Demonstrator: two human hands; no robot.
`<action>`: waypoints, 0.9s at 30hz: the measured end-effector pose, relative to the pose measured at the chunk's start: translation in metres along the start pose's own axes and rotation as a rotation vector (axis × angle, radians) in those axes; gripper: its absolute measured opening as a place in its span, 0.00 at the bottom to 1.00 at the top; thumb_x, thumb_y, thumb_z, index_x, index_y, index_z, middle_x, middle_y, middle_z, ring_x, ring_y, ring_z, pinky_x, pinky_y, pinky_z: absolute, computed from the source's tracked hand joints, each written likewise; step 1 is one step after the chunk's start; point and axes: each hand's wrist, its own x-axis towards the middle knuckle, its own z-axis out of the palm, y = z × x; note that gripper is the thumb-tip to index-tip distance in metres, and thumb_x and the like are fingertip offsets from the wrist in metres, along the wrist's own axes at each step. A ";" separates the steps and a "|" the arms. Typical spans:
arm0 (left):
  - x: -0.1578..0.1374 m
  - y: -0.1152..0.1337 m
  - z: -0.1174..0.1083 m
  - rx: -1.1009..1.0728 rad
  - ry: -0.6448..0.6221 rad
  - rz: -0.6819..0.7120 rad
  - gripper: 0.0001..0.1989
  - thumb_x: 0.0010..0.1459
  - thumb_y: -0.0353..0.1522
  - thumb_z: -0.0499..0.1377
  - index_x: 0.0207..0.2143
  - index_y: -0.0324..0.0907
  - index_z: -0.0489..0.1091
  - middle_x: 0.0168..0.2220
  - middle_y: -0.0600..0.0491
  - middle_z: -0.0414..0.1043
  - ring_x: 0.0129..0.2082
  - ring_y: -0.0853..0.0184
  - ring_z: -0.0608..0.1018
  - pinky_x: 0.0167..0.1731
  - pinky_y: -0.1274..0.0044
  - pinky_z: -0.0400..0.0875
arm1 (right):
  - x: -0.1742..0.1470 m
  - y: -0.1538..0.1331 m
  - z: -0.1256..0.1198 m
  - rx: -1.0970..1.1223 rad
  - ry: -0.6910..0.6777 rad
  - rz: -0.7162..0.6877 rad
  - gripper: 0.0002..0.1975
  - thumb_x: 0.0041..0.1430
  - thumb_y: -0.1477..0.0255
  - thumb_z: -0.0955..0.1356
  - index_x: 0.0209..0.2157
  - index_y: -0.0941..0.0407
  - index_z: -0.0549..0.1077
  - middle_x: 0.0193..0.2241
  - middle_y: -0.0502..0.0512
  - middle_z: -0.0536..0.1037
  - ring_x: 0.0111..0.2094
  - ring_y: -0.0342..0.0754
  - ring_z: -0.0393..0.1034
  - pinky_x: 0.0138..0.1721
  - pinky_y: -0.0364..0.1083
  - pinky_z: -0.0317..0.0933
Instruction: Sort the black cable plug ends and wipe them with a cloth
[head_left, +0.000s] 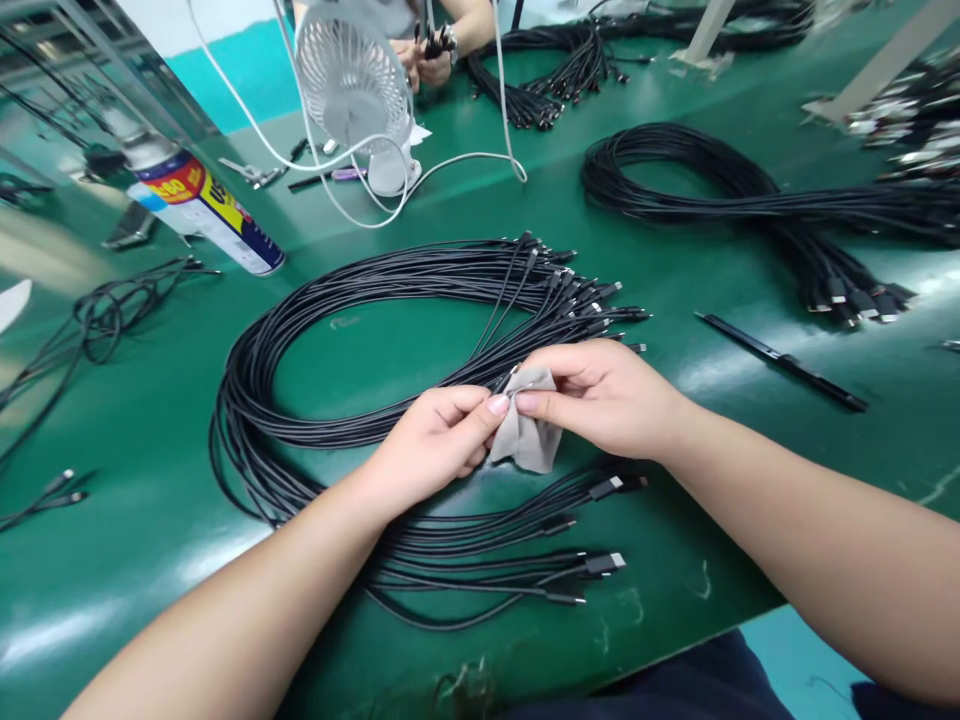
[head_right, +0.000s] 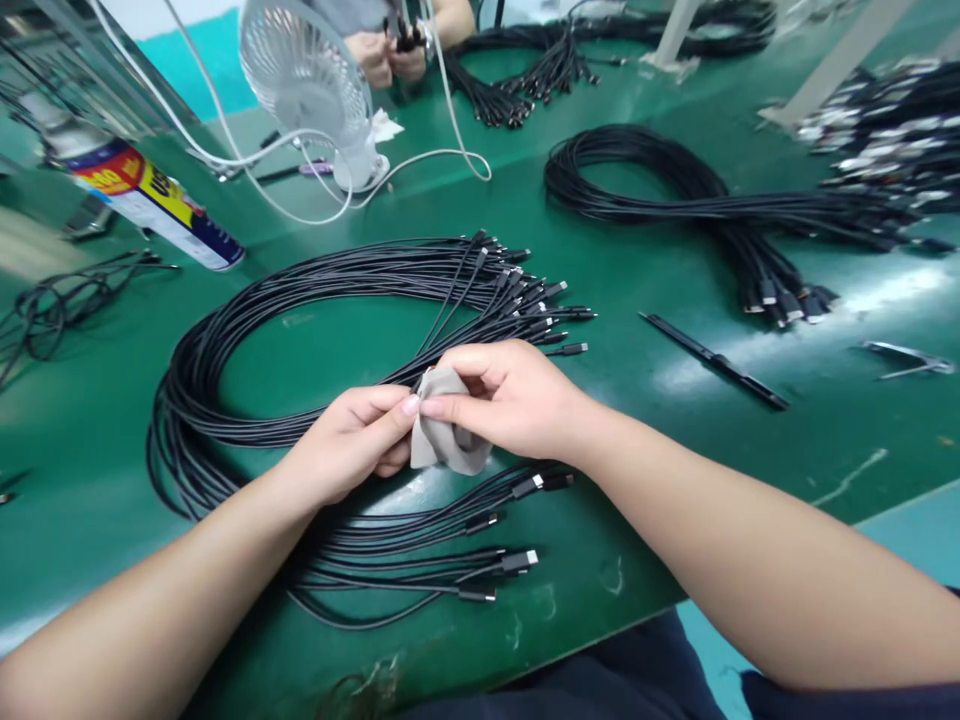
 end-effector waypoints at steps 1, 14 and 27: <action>0.000 0.000 0.000 0.005 0.010 0.004 0.24 0.55 0.50 0.58 0.22 0.40 0.60 0.13 0.63 0.51 0.13 0.79 0.54 0.13 0.83 0.49 | 0.000 0.000 -0.001 -0.047 0.008 -0.032 0.08 0.56 0.68 0.68 0.27 0.58 0.73 0.24 0.50 0.75 0.26 0.43 0.70 0.28 0.41 0.65; 0.004 -0.003 0.000 -0.040 0.002 -0.007 0.22 0.56 0.50 0.58 0.24 0.40 0.62 0.16 0.62 0.54 0.13 0.79 0.54 0.12 0.84 0.47 | -0.003 -0.001 -0.001 -0.052 0.047 0.015 0.12 0.49 0.69 0.73 0.23 0.56 0.65 0.21 0.49 0.74 0.23 0.43 0.69 0.24 0.41 0.62; 0.002 0.000 0.002 -0.058 0.006 -0.008 0.23 0.54 0.50 0.59 0.25 0.39 0.63 0.16 0.62 0.55 0.13 0.80 0.55 0.12 0.85 0.48 | 0.005 0.003 -0.001 -0.209 0.099 -0.066 0.08 0.56 0.70 0.64 0.25 0.55 0.62 0.21 0.47 0.66 0.24 0.41 0.61 0.26 0.41 0.56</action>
